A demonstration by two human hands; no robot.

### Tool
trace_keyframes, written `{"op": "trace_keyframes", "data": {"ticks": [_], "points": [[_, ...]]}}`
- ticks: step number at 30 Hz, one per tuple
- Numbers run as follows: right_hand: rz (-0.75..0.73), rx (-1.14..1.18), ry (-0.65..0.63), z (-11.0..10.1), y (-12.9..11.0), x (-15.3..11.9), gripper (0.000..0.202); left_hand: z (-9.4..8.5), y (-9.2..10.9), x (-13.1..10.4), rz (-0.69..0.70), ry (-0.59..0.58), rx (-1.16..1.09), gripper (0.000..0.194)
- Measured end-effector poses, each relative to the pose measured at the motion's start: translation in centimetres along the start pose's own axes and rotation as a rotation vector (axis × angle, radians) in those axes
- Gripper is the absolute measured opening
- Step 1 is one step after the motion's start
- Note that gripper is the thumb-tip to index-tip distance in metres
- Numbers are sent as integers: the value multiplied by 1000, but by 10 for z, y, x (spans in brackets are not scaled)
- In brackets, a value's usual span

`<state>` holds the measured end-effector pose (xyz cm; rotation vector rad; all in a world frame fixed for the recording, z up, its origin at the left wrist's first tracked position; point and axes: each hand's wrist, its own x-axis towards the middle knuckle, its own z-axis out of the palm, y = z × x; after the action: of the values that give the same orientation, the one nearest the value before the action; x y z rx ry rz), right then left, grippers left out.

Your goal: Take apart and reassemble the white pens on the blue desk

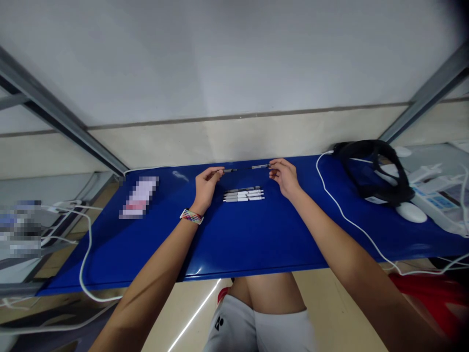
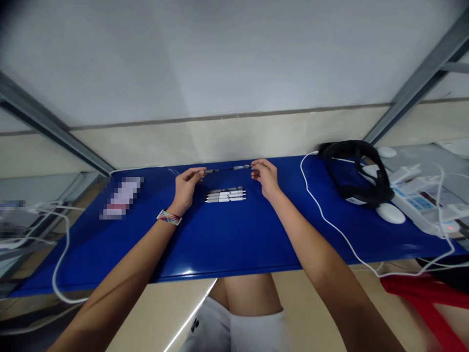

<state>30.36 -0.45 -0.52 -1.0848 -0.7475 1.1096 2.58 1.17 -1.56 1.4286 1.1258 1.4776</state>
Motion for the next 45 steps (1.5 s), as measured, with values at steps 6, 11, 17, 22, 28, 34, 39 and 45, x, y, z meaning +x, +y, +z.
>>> {"op": "trace_keyframes", "data": {"ticks": [6, 11, 17, 22, 28, 34, 39, 45], "points": [[-3, 6, -2, 0, 0, 0, 17, 0, 0, 0, 2, -13, 6, 26], [11, -18, -52, 1, 0, -2, 18, 0, 1, -1, 5, -30, 8, 28], [19, -60, -149, 5, -1, -7, 22, 1, 0, -3, -8, -120, 38, 31], [4, -85, -222, 8, -1, -11, 25, 3, 2, -5, -22, -150, 71, 34], [-35, -110, -286, 8, -3, -13, 25, 2, 6, -5, 31, -145, 210, 48], [-38, -131, -316, 8, -1, -14, 25, 3, 6, -4, 45, -137, 199, 65], [-15, -125, -299, 8, -2, -14, 26, 3, 7, -4, 64, -147, 168, 52], [5, -95, -273, 8, -3, -14, 27, 3, 6, -4, 50, -162, 95, 29]]}}
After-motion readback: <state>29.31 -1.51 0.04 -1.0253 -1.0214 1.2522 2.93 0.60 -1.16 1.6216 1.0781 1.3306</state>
